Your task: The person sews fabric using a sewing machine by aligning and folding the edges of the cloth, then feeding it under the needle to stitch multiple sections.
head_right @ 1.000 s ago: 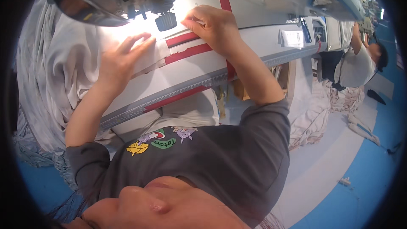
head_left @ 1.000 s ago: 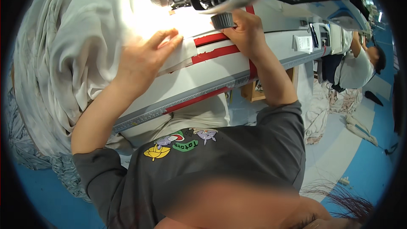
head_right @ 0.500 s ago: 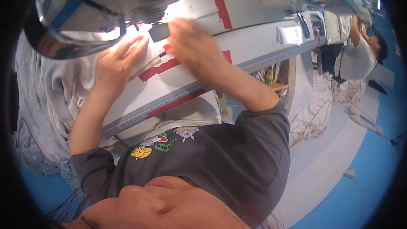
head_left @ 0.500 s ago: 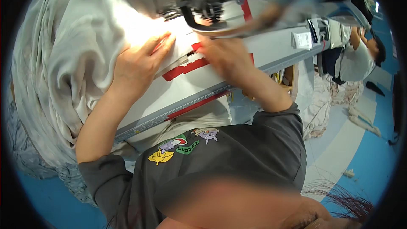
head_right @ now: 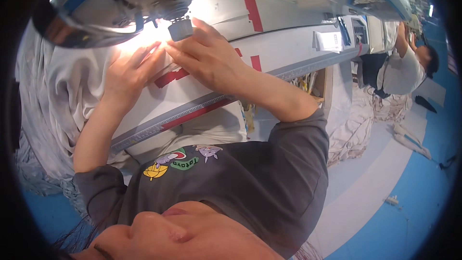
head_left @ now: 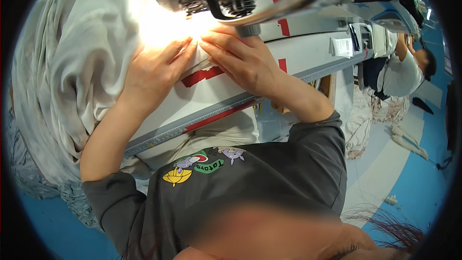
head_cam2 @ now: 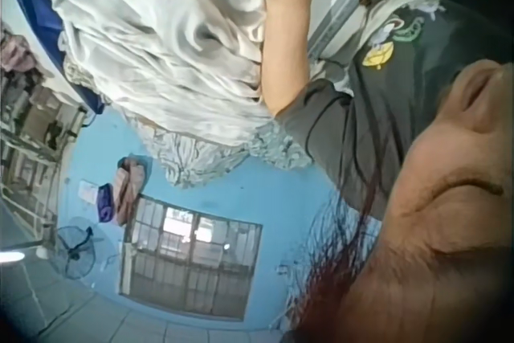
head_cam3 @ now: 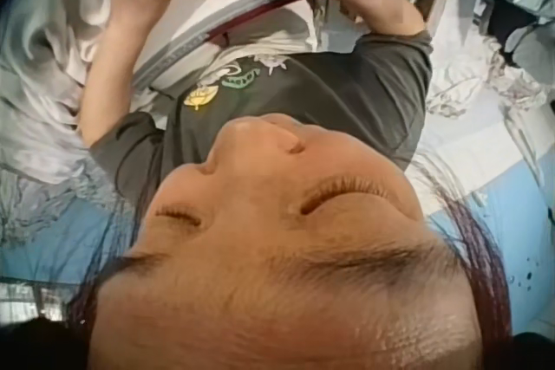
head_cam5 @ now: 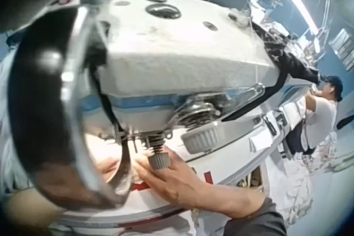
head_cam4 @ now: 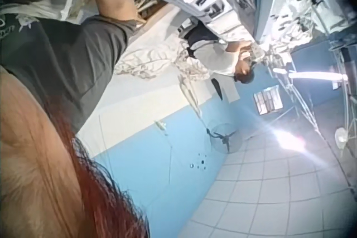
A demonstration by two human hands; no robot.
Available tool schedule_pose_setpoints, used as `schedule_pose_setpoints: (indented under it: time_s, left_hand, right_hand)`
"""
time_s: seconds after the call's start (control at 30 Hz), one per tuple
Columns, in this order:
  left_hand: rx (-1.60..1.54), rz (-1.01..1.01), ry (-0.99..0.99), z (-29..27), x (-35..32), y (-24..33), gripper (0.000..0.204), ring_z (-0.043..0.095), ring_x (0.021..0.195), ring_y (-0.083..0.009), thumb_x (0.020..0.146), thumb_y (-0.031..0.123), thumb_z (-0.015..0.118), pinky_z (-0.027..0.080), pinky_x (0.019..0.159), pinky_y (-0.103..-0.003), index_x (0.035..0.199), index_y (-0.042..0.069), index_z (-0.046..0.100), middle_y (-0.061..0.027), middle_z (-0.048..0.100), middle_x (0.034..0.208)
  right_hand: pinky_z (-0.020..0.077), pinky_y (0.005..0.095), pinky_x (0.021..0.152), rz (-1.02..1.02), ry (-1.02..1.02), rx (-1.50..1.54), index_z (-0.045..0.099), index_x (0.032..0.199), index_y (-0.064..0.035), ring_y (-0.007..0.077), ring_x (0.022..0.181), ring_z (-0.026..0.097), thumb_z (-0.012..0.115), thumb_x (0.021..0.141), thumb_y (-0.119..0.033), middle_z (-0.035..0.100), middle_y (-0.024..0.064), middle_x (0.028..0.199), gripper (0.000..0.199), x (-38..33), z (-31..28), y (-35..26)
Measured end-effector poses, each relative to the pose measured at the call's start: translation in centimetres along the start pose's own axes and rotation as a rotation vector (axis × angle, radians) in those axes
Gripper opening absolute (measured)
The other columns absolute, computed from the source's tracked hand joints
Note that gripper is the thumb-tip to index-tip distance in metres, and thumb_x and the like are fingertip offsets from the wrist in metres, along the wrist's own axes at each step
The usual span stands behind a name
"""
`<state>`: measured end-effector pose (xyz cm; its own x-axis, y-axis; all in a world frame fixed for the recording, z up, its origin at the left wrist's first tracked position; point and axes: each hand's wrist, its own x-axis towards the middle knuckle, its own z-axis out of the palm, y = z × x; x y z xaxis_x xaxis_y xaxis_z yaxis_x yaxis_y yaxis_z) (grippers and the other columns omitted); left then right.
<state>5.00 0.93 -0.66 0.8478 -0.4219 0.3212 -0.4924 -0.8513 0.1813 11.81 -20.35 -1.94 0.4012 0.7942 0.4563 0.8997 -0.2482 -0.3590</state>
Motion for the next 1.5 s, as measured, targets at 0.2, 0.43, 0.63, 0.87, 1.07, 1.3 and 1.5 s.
schedule_pose_setpoints:
  time_s: [0.2, 0.43, 0.63, 0.87, 1.07, 1.3, 1.5]
  left_hand:
    - [-0.036, 0.008, -0.012, 0.2, -0.7, -0.6, 0.037, 0.061, 0.088, -0.0153, 0.077, 0.011, 0.057, 0.048, 0.075, -0.029, 0.114, 0.008, 0.061, -0.001, 0.059, 0.107]
    - [-0.106, -0.019, -0.018, 0.7, -0.4, -2.2, 0.037, 0.062, 0.088, -0.0178, 0.077, 0.009, 0.057, 0.05, 0.075, -0.031, 0.114, 0.009, 0.061, -0.0018, 0.059, 0.108]
    - [-0.186, 0.016, 0.115, 2.1, -0.4, -4.4, 0.037, 0.062, 0.084, -0.0197, 0.076, 0.006, 0.058, 0.051, 0.073, -0.031, 0.113, 0.012, 0.061, -0.0035, 0.061, 0.106]
    - [-0.092, -0.015, 0.085, 2.3, 0.6, -5.4, 0.029, 0.058, 0.075, -0.0199, 0.073, 0.006, 0.059, 0.049, 0.067, -0.032, 0.101, 0.013, 0.062, -0.0019, 0.057, 0.08]
    - [-0.06, 0.078, 0.066, 1.7, 1.0, -5.2, 0.021, 0.058, 0.075, -0.0196, 0.071, 0.007, 0.059, 0.049, 0.066, -0.033, 0.092, 0.013, 0.062, -0.0027, 0.056, 0.078]
    - [0.049, -0.034, 0.025, 2.3, 0.8, -5.5, 0.018, 0.058, 0.075, -0.0199, 0.071, 0.008, 0.059, 0.05, 0.065, -0.032, 0.088, 0.012, 0.063, -0.0036, 0.056, 0.08]
    - [-0.098, -0.068, 0.21, 1.6, 1.0, -5.5, 0.021, 0.059, 0.078, -0.0207, 0.073, 0.007, 0.06, 0.05, 0.067, -0.033, 0.092, 0.014, 0.065, -0.0042, 0.058, 0.085]
  right_hand:
    - [0.047, 0.0396, 0.083, -0.019, -0.112, 0.029, 0.062, 0.106, -0.0039, 0.0282, 0.094, 0.06, 0.059, 0.077, -0.01, 0.065, 0.009, 0.106, 0.03, 1.0, 0.2, 1.0]
    - [0.0477, 0.0371, 0.084, -0.001, -0.251, -0.049, 0.064, 0.109, -0.003, 0.0258, 0.097, 0.06, 0.065, 0.083, -0.007, 0.063, 0.0115, 0.111, 0.026, 1.2, 0.6, 2.9]
    - [0.0498, 0.0314, 0.08, 0.231, -0.165, 0.276, 0.063, 0.111, -0.0021, 0.0245, 0.09, 0.063, 0.062, 0.087, -0.009, 0.065, 0.0136, 0.105, 0.025, -1.9, 3.9, 6.6]
    - [0.0493, 0.0317, 0.075, 0.492, -0.006, 0.573, 0.061, 0.103, -0.0016, 0.0228, 0.082, 0.062, 0.063, 0.087, -0.012, 0.063, 0.0119, 0.095, 0.019, 0.2, 1.8, 8.7]
    - [0.0489, 0.032, 0.071, 0.576, 0.071, 0.712, 0.06, 0.097, -0.0012, 0.0213, 0.075, 0.061, 0.063, 0.087, -0.014, 0.062, 0.0104, 0.087, 0.017, 0.3, 0.6, 9.8]
    - [0.0484, 0.0323, 0.066, 0.619, 0.108, 0.82, 0.059, 0.09, -0.0008, 0.0195, 0.068, 0.059, 0.064, 0.087, -0.017, 0.061, 0.0086, 0.077, 0.017, 0.0, 0.3, 10.1]
    - [0.048, 0.0326, 0.061, 0.631, 0.132, 0.882, 0.058, 0.084, -0.0004, 0.018, 0.061, 0.058, 0.064, 0.087, -0.019, 0.059, 0.0071, 0.069, 0.02, -0.5, -0.3, 9.4]
